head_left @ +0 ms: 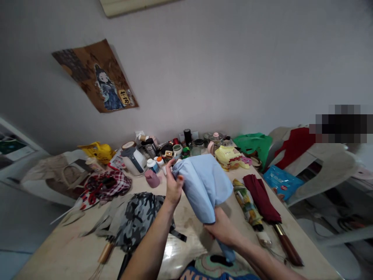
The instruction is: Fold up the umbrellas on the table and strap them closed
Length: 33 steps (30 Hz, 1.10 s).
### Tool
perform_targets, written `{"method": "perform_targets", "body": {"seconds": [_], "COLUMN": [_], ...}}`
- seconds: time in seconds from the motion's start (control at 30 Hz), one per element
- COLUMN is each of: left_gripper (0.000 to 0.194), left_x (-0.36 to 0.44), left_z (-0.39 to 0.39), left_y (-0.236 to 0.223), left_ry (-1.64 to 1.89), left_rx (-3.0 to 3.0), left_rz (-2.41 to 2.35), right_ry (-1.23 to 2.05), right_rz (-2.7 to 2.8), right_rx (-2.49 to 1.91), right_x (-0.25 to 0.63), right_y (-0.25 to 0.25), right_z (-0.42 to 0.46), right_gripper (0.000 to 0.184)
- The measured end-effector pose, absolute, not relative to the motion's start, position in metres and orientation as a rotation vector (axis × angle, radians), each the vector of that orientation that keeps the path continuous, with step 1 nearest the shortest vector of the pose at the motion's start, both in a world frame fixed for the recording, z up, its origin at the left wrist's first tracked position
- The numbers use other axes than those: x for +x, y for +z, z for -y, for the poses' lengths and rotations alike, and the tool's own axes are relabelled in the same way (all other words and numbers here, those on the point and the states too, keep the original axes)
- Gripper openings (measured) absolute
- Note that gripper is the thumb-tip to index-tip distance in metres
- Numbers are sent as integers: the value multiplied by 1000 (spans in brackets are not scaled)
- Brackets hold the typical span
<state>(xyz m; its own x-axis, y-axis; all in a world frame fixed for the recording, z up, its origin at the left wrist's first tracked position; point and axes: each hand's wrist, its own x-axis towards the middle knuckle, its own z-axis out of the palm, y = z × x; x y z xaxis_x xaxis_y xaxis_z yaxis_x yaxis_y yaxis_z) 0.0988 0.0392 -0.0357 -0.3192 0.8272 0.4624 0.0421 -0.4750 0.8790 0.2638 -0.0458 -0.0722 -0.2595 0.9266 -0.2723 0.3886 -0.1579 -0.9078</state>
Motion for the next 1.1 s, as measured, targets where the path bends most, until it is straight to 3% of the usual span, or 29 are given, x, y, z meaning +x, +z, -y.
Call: {"method": "perform_targets", "body": {"seconds": [0.17,0.4,0.5,0.73,0.93,1.1], "left_gripper": [28,44,42,23,41,34], "left_x": [80,51,51,49,35,37], "left_z": [-46,-59,-47,-17,-12,-16], "left_y": [-24,-26,-25,-1,2,-9], "left_ry": [1902,2047,2093,1747,1741,1871], "left_rx": [1507,1299,1304,1613,1433,1229], "left_rz": [-1412,-1391,-1313,-1185,-1061,-1415], "right_ry": [1433,1396,1395,1358,1301,1230], "right_rz": [1639,1678,1631,1689,1666,1740], "right_rx": [-1509,-1522,-1500,-1461,-1477,-1508], "right_x": [263,265,268,268,265,265], "right_y": [-67,-69,-72,-73,-70,-71], "right_z": [50,51,50,51,50,51], "right_gripper": [21,22,20,20,22,20]}}
